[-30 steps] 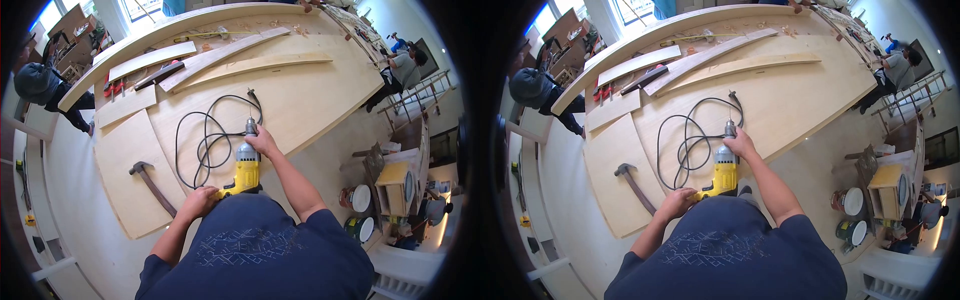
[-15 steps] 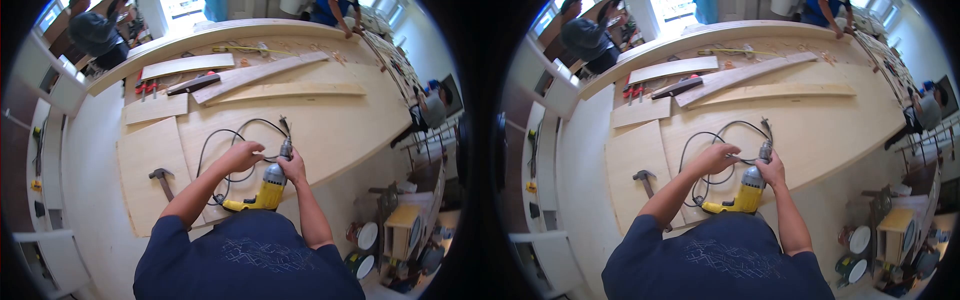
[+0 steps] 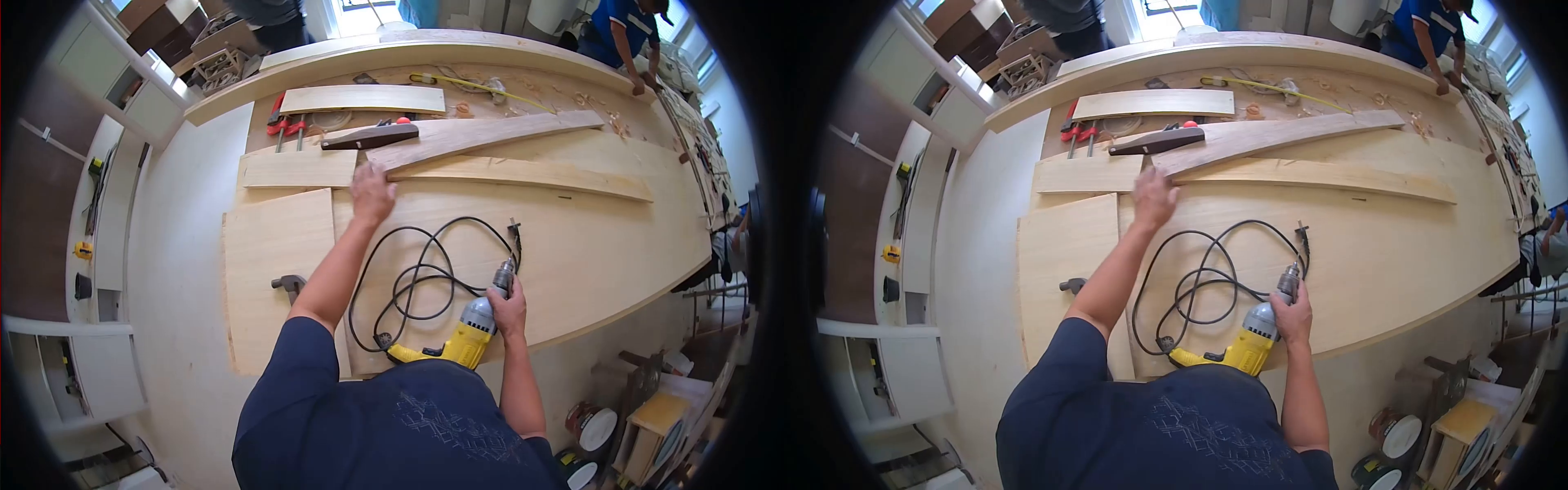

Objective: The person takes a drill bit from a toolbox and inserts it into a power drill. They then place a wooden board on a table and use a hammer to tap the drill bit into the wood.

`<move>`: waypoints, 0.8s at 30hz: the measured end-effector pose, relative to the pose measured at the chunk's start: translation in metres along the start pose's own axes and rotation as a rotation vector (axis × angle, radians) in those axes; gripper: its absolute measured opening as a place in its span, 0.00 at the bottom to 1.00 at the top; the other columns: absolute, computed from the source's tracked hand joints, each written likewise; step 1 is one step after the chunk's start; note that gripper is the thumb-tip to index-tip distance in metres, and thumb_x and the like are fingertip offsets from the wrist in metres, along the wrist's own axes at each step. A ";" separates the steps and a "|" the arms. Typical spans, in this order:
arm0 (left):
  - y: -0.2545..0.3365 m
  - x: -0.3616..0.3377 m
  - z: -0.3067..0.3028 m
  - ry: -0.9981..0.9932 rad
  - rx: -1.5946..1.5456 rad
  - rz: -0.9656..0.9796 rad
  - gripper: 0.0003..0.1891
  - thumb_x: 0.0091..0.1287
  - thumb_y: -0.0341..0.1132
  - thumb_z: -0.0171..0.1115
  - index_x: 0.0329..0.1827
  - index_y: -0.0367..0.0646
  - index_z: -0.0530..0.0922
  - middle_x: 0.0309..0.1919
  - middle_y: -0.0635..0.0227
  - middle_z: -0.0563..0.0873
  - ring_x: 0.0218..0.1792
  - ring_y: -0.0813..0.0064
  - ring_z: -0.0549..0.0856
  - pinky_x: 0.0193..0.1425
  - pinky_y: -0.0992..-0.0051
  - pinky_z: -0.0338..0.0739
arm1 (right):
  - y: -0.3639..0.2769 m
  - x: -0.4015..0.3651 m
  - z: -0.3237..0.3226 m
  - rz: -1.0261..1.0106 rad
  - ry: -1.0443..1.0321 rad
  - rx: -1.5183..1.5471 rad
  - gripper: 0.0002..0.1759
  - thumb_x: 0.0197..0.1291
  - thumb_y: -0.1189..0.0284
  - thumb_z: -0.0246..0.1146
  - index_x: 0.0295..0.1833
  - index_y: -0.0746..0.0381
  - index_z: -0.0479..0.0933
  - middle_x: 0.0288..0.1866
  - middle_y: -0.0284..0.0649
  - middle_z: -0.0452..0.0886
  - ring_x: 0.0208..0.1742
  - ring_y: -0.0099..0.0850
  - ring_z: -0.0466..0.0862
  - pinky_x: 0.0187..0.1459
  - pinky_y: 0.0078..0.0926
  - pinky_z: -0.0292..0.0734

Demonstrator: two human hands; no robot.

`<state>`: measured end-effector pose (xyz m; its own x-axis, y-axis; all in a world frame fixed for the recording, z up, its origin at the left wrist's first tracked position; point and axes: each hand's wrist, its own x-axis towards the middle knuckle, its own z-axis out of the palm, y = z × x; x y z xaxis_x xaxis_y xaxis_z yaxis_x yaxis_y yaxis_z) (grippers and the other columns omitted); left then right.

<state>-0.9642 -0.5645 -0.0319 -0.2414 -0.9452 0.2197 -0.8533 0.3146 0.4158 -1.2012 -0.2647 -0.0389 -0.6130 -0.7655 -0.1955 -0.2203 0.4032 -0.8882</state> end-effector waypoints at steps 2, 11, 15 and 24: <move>-0.026 0.014 -0.011 -0.090 0.106 -0.219 0.41 0.59 0.50 0.70 0.73 0.45 0.63 0.73 0.52 0.63 0.75 0.47 0.58 0.75 0.44 0.54 | -0.005 -0.003 0.001 0.011 -0.005 0.034 0.30 0.57 0.73 0.69 0.64 0.69 0.71 0.48 0.40 0.82 0.47 0.26 0.81 0.50 0.25 0.78; -0.064 0.049 -0.007 -0.216 0.269 -0.497 0.45 0.61 0.48 0.67 0.80 0.52 0.55 0.80 0.59 0.54 0.78 0.44 0.53 0.75 0.36 0.54 | -0.003 0.003 0.001 0.017 0.072 -0.187 0.42 0.50 0.58 0.75 0.66 0.67 0.70 0.57 0.51 0.82 0.57 0.40 0.83 0.59 0.33 0.77; -0.052 0.060 -0.043 -0.254 0.266 -0.471 0.34 0.66 0.40 0.59 0.75 0.48 0.60 0.73 0.51 0.63 0.69 0.37 0.67 0.67 0.38 0.66 | -0.020 -0.007 -0.002 0.158 0.082 -0.236 0.41 0.44 0.53 0.75 0.61 0.66 0.75 0.54 0.53 0.83 0.53 0.44 0.84 0.57 0.36 0.77; -0.192 0.081 -0.207 0.291 0.138 0.156 0.11 0.62 0.32 0.55 0.42 0.35 0.81 0.34 0.51 0.84 0.35 0.52 0.84 0.41 0.59 0.79 | -0.026 -0.026 -0.022 0.126 0.089 0.057 0.28 0.48 0.58 0.73 0.52 0.64 0.80 0.44 0.46 0.86 0.45 0.36 0.86 0.50 0.33 0.79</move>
<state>-0.7247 -0.6837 0.0890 -0.2488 -0.8162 0.5214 -0.8757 0.4196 0.2389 -1.1964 -0.2444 -0.0018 -0.6984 -0.6623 -0.2713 -0.0955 0.4619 -0.8818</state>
